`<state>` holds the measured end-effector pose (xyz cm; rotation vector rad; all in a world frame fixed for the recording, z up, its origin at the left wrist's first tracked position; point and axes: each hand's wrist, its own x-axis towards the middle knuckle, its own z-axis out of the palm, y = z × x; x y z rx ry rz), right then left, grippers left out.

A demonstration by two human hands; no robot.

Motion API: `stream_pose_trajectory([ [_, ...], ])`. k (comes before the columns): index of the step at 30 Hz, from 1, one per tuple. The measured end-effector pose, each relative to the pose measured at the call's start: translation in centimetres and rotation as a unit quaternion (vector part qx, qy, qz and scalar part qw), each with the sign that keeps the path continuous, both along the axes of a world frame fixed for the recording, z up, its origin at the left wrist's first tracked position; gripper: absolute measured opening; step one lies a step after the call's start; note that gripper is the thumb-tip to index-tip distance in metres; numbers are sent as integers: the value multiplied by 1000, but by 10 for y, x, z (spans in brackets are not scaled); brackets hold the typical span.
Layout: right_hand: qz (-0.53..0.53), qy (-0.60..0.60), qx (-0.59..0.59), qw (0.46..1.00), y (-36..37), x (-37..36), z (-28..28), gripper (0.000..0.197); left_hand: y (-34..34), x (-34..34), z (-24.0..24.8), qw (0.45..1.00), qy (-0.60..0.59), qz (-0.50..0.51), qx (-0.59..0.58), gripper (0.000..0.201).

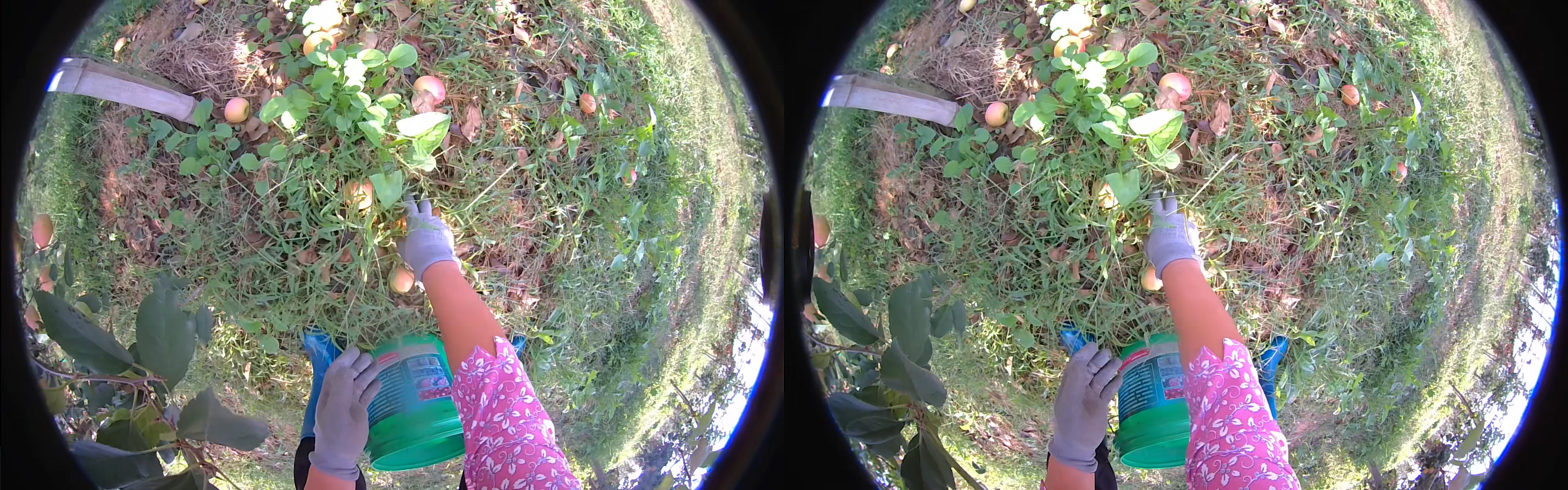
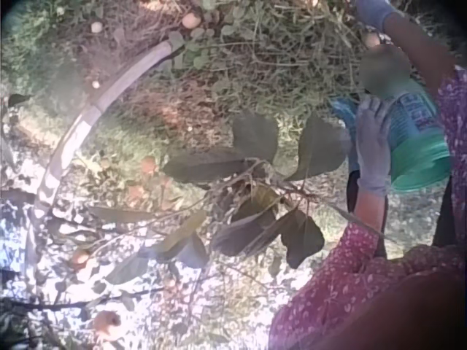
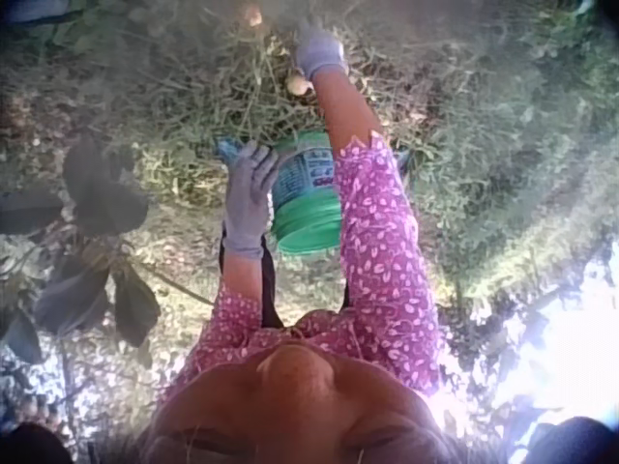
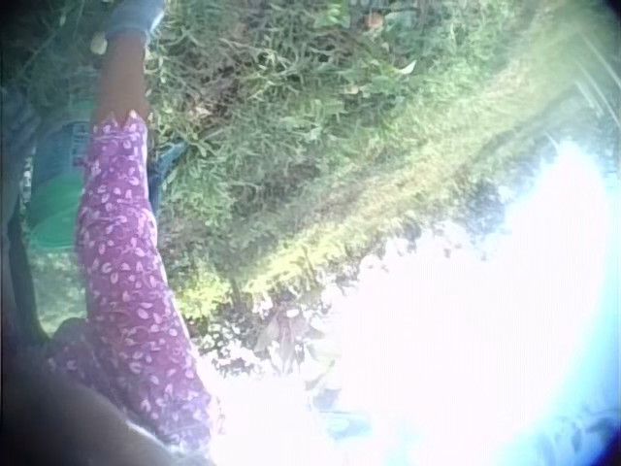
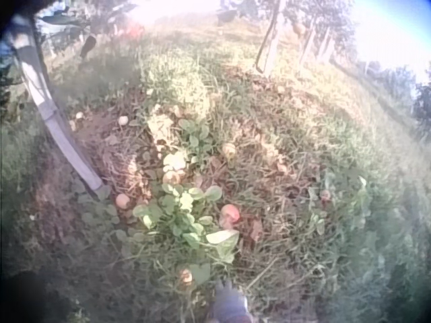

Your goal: The person walks through an apple orchard and collects fallen apples from the ground, placing them into a green bucket. The person repeatedly bends to pick up apples and deposits them into the bucket while moving between trees.

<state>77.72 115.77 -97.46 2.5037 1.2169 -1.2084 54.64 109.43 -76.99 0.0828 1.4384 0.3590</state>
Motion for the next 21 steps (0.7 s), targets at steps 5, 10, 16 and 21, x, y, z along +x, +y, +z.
stream_pose_trajectory([
  [5,-125,122,124,977,-24,19,-12,70,-4,-2,-4,1000,-9,-2,2,54],
  [10,-376,485,137,778,-74,43,65,61,-5,0,-1,1000,-14,-15,17,53],
  [16,-344,584,139,722,-117,33,94,81,-5,14,3,994,12,-104,43,60],
  [21,-207,642,106,731,-121,-1,115,71,-3,29,10,997,-49,-56,24,67],
])
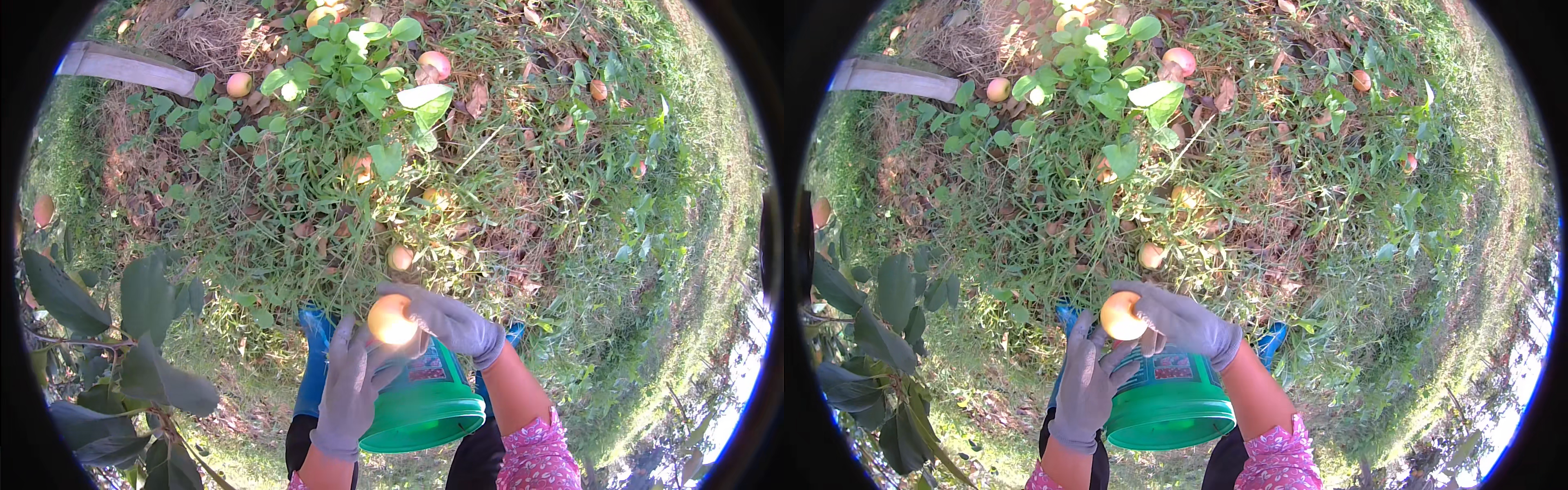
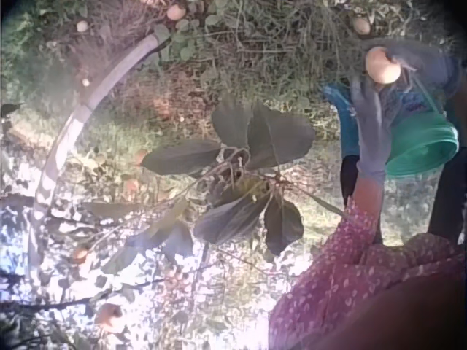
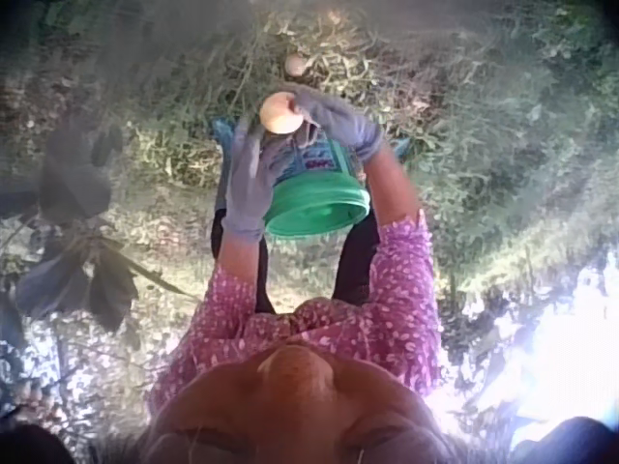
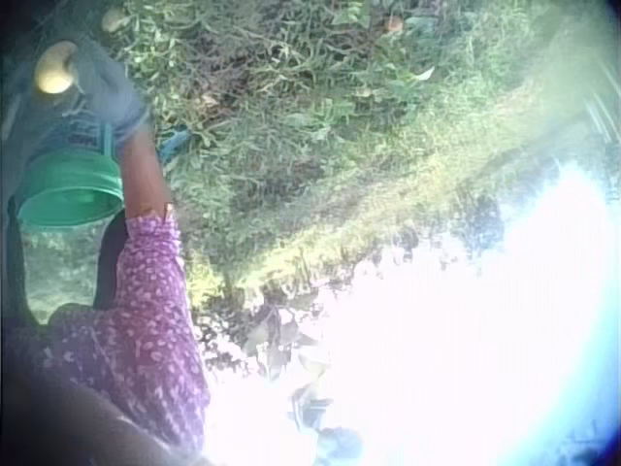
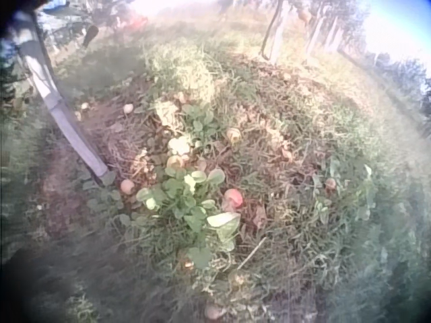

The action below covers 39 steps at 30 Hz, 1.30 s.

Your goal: The person walks through an apple orchard and collects fallen apples from the ground, placing them into a green bucket. The person repeatedly bends to pick up apples and deposits them into the bucket while moving between trees.

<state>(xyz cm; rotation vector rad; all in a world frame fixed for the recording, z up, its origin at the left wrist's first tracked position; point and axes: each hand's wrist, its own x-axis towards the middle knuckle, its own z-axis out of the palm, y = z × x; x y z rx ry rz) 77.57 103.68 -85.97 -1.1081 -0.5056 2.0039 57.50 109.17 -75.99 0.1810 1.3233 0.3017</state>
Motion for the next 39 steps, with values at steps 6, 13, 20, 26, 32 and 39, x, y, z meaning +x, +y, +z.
stream_pose_trajectory([
  [6,85,-265,-158,948,4,-23,-53,41,-12,-19,-17,994,-11,89,-61,55],
  [13,300,-620,18,725,24,-44,-132,71,-12,-23,-13,984,-90,140,-69,55],
  [20,-43,-153,-94,983,6,-11,-102,77,-16,-27,-13,987,-103,117,-30,51],
  [26,-162,150,-182,958,-13,1,-47,62,-15,-22,-12,986,-52,125,-101,46],
  [32,-185,200,-239,932,-11,-5,-41,74,-17,-21,-12,991,-41,74,-108,38],
  [39,-60,64,-198,976,-12,-10,-29,75,-14,-8,-7,998,-8,-50,-35,55],
])
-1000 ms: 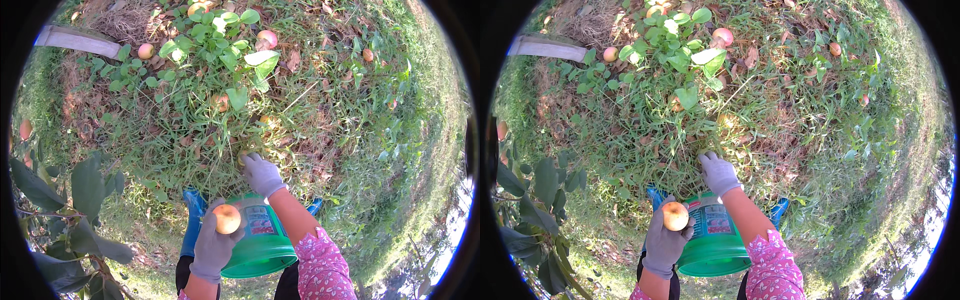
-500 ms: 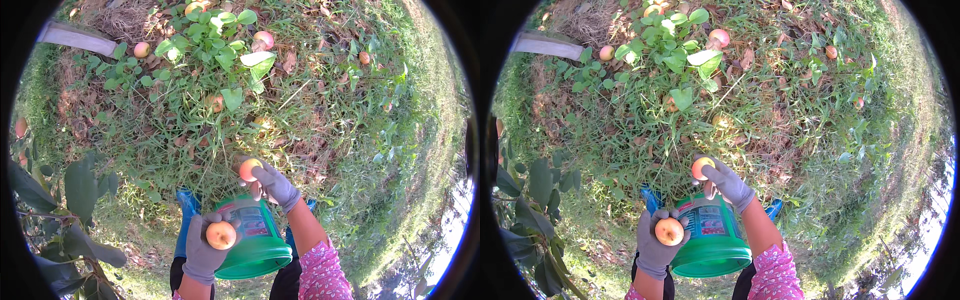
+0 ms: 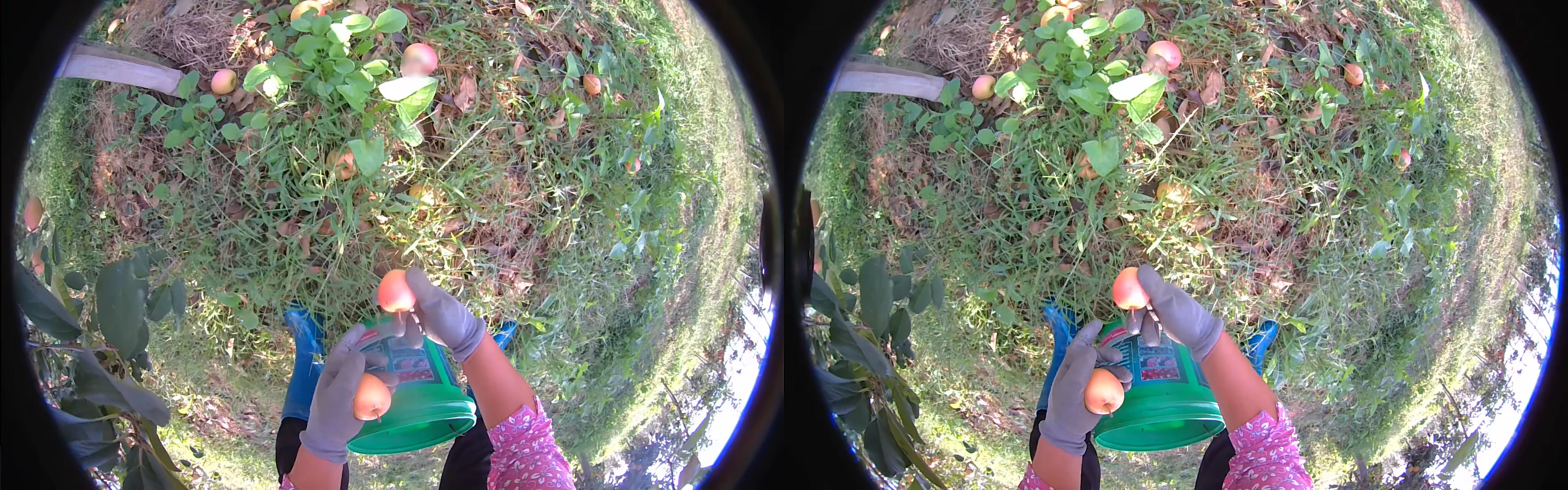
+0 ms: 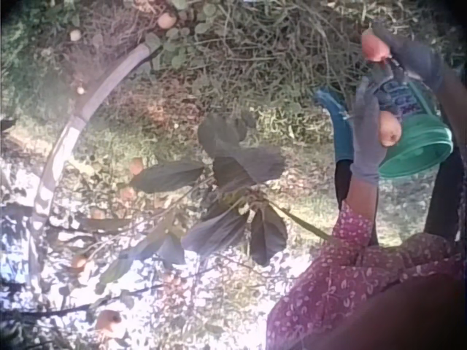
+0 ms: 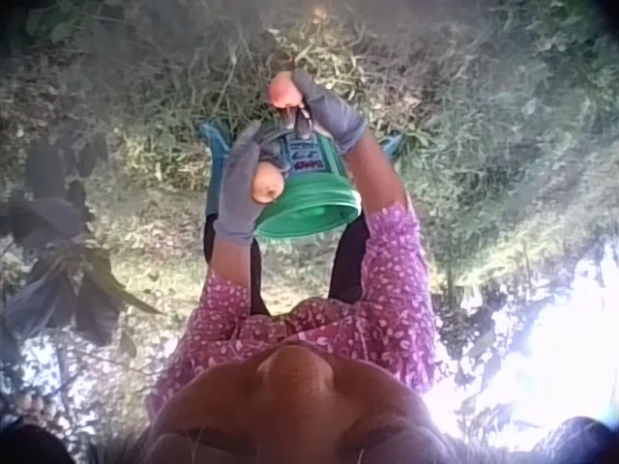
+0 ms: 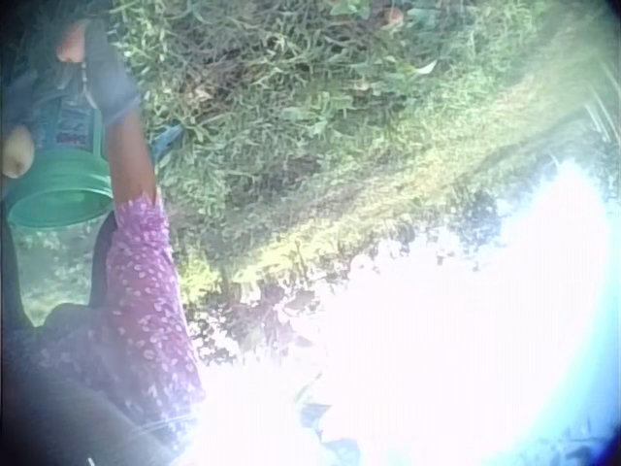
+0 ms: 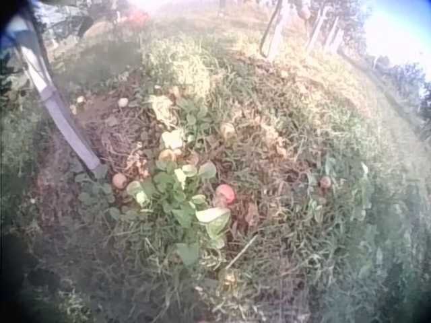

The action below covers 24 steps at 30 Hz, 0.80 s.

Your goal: The person walks through an apple orchard and collects fallen apples from the ground, placing them into a green bucket. The person repeatedly bends to pick up apples and deposits them into the bucket while moving between trees.

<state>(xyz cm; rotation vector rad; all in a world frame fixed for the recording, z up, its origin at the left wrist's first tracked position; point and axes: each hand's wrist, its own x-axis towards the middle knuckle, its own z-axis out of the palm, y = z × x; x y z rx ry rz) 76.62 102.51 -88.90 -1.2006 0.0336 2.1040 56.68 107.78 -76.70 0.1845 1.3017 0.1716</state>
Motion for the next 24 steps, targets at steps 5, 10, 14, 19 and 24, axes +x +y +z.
stream_pose_trajectory([
  [5,246,-195,203,928,20,-5,52,58,13,13,2,993,-9,-92,71,51],
  [10,194,-337,258,885,35,7,33,39,3,-4,-4,999,46,-17,4,56],
  [14,222,-664,107,706,68,36,-66,41,-3,-10,-6,993,-1,108,-40,64],
  [19,443,-625,18,643,96,53,-111,63,-5,-17,-10,988,-42,135,-53,69],
  [24,297,-644,63,702,76,59,-93,70,1,-16,-10,968,-57,227,-94,71],
])
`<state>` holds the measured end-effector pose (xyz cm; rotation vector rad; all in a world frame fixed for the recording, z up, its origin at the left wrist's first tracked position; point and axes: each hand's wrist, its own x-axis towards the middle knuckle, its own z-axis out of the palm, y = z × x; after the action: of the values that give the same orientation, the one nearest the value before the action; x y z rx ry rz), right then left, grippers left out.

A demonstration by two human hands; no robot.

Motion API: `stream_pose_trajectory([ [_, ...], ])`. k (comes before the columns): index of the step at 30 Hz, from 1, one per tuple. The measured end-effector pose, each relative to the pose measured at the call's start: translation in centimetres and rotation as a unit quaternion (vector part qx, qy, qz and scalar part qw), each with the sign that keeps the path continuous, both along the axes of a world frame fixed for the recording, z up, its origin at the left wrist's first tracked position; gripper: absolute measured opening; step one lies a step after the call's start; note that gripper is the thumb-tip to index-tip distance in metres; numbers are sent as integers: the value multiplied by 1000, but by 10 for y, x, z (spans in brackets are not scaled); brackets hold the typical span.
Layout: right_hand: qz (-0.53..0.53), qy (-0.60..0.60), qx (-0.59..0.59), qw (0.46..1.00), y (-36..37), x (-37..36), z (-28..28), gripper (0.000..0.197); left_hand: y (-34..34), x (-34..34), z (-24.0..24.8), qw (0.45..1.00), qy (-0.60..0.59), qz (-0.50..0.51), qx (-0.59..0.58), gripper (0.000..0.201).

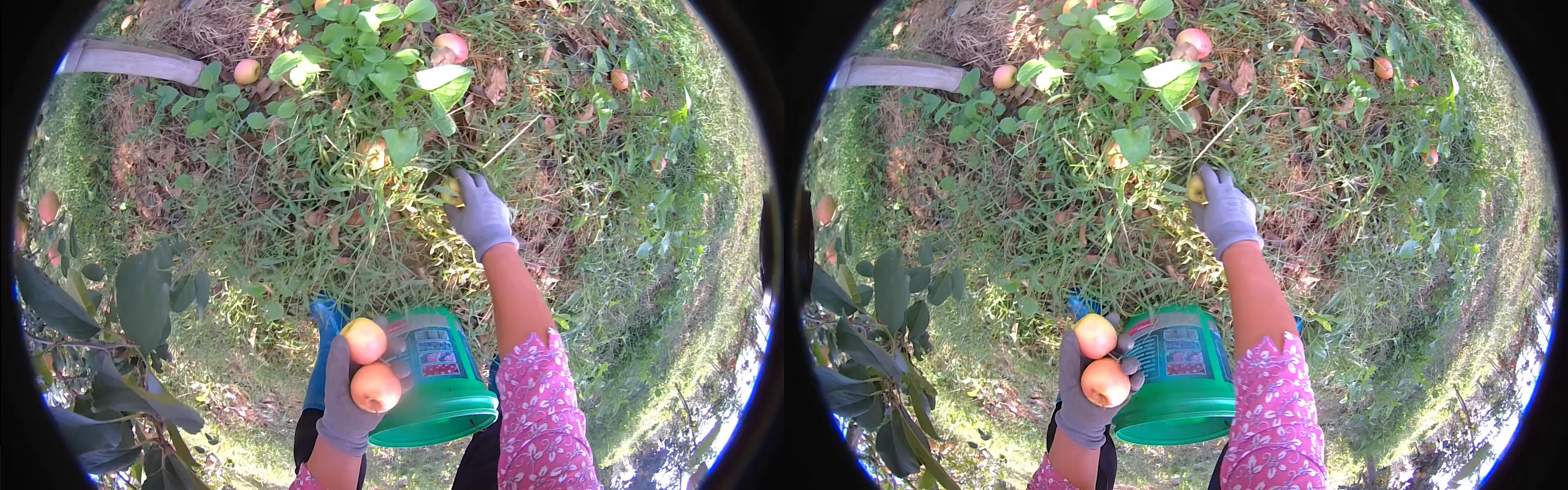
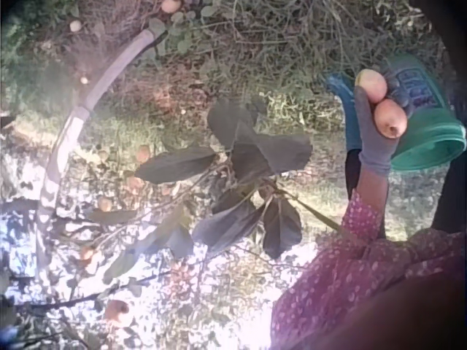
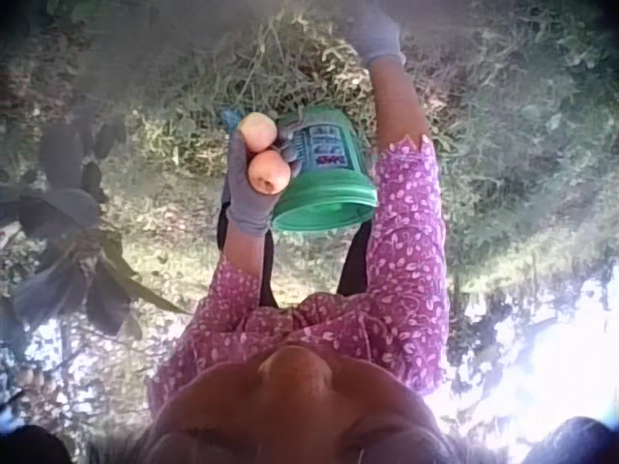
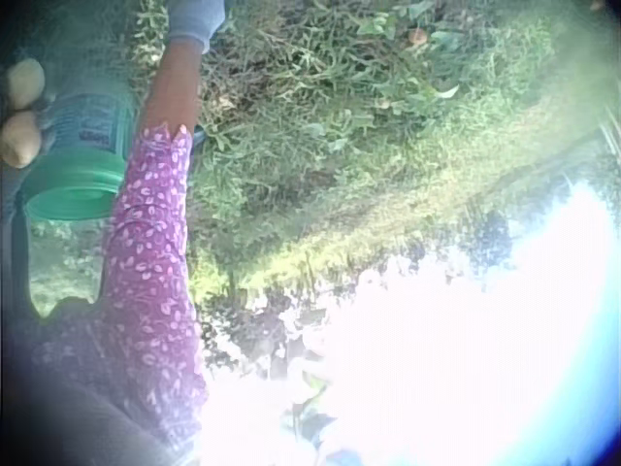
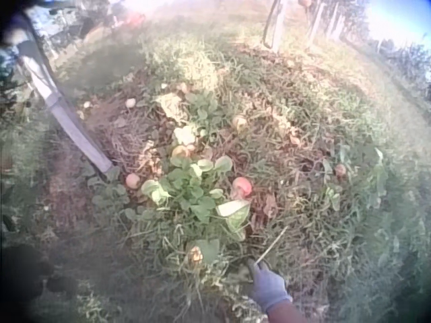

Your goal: The person walks through an apple orchard and collects fallen apples from the ground, placing them into a green bucket. The person repeatedly bends to pick up apples and deposits them into the bucket while moving between trees.

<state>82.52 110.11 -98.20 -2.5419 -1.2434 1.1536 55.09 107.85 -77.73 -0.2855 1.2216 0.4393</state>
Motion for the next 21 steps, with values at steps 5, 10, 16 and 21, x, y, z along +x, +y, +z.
stream_pose_trajectory([
  [5,-334,320,170,870,-54,-6,58,60,-10,-17,-12,987,-138,78,-1,75],
  [10,-464,584,132,653,-84,-26,94,75,-12,-11,-10,994,-89,56,-2,69],
  [16,-463,728,114,493,-86,-40,88,84,-15,-13,-9,993,-99,57,-14,73],
  [21,-437,732,88,515,-83,-52,99,95,-12,-12,-6,993,-100,61,-16,77],
])
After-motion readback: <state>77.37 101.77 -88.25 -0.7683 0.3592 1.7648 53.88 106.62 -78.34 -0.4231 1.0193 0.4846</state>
